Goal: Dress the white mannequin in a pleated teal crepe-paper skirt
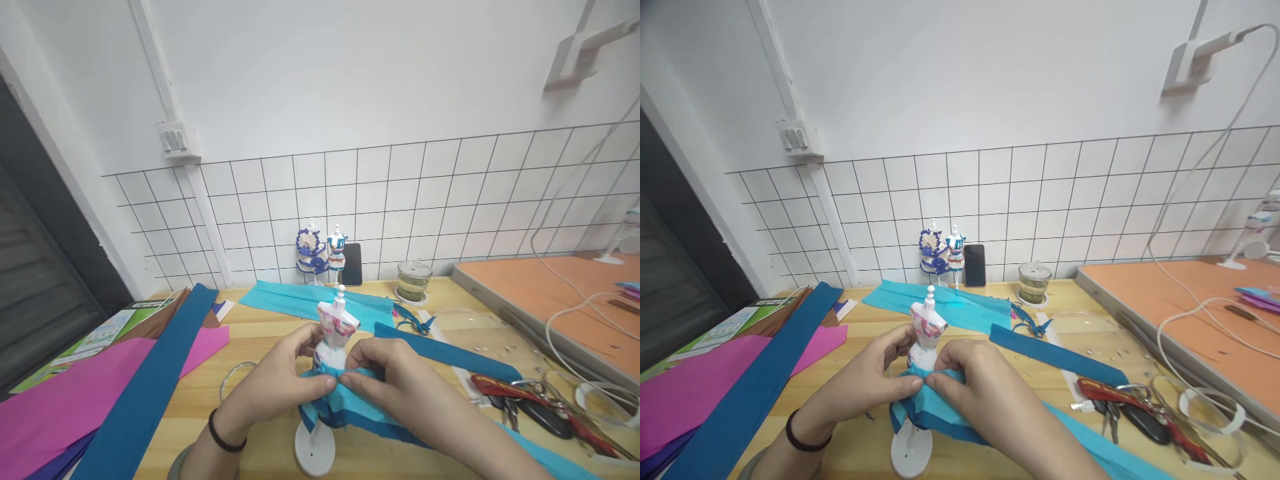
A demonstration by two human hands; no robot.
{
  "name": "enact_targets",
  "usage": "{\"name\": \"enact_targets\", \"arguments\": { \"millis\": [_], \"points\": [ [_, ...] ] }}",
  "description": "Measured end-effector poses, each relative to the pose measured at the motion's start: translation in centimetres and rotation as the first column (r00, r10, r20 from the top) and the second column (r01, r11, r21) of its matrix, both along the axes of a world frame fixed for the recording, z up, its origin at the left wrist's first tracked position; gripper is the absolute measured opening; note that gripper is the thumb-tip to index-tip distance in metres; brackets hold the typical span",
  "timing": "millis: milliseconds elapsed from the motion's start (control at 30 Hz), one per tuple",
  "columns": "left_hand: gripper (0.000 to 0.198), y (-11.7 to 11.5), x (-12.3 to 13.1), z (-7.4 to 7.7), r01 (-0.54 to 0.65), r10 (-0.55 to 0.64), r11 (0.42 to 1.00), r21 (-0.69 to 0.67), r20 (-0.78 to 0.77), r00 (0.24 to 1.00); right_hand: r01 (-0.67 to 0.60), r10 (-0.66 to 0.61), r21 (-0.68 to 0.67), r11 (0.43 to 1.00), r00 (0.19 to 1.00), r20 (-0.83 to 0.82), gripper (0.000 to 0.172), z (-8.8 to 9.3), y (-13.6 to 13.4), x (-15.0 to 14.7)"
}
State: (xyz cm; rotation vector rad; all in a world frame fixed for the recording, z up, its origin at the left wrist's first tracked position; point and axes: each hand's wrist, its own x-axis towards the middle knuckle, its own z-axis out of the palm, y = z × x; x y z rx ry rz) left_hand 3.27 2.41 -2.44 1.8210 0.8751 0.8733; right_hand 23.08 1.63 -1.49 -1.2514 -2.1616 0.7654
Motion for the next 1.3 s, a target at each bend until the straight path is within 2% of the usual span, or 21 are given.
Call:
{"name": "enact_targets", "arguments": {
  "millis": [200, 367, 567, 633, 733, 767, 867, 933, 1033, 1133, 1200, 1300],
  "points": [
    [0.042, -0.1, -0.1, 0.2, 0.007, -0.006, 1.000, 0.025, -0.035, 0.999, 0.021, -0.021, 0.001, 1.000, 1.000, 0.001, 0.014, 0.2, -0.1, 0.0],
    [0.041, 0.0, -0.1, 0.1, 0.035, -0.035, 0.999, 0.035, -0.005, 0.999, 0.027, -0.028, -0.028, 0.999, 0.999, -0.018, 0.010, 0.4, -0.3, 0.1],
    [0.036, 0.0, 0.7, -0.6, -0.100, 0.101, 0.995, 0.022, -0.041, 0.994, 0.020, -0.020, 0.009, 1.000, 1.000, -0.021, 0.015, -0.1, 0.1, 0.1],
    [0.032, 0.0, 0.8, -0.6, -0.129, 0.132, 0.991, 0.043, -0.055, 0.990, 0.005, -0.005, 0.053, 0.999, 1.000, -0.009, 0.013, -0.3, 0.2, 0.2],
    [0.025, 0.1, 0.9, -0.5, -0.201, 0.203, 0.978, 0.059, -0.025, 0.979, -0.051, 0.057, 0.186, 0.981, 0.998, -0.026, 0.003, -0.2, 0.0, 0.6],
    [0.023, 0.2, 0.9, -0.5, -0.223, 0.223, 0.974, 0.048, 0.001, 0.975, -0.079, 0.090, 0.234, 0.969, 0.995, -0.037, 0.006, -0.1, -0.1, 0.7],
    [0.025, 0.6, 0.9, -0.5, -0.269, 0.271, 0.963, -0.031, 0.088, 0.959, -0.169, 0.187, 0.372, 0.913, 0.982, -0.013, 0.021, 0.1, -0.7, 0.8],
    [0.027, 0.8, 0.9, -0.6, -0.286, 0.295, 0.955, -0.082, 0.127, 0.947, -0.222, 0.224, 0.487, 0.845, 0.973, 0.055, 0.027, -0.1, -0.9, 0.5],
    [0.027, 0.8, 0.9, -0.7, -0.287, 0.304, 0.949, -0.128, 0.148, 0.941, -0.214, 0.173, 0.699, 0.682, 0.976, 0.131, 0.022, -0.8, -0.9, -0.3],
    [0.027, 0.6, 0.9, -0.4, -0.285, 0.307, 0.946, -0.152, 0.152, 0.940, -0.205, 0.127, 0.819, 0.536, 0.979, 0.162, 0.029, -1.4, -0.7, -0.9],
    [0.030, 0.5, 0.8, -0.1, -0.288, 0.318, 0.940, -0.182, 0.166, 0.934, -0.246, 0.161, 0.835, 0.492, 0.968, 0.191, 0.030, -1.5, -0.7, -0.9],
    [0.034, 0.4, 0.5, 0.3, -0.281, 0.331, 0.929, -0.239, 0.203, 0.921, -0.300, 0.224, 0.830, 0.470, 0.950, 0.217, 0.029, -1.4, -0.9, -0.7]
  ]
}}
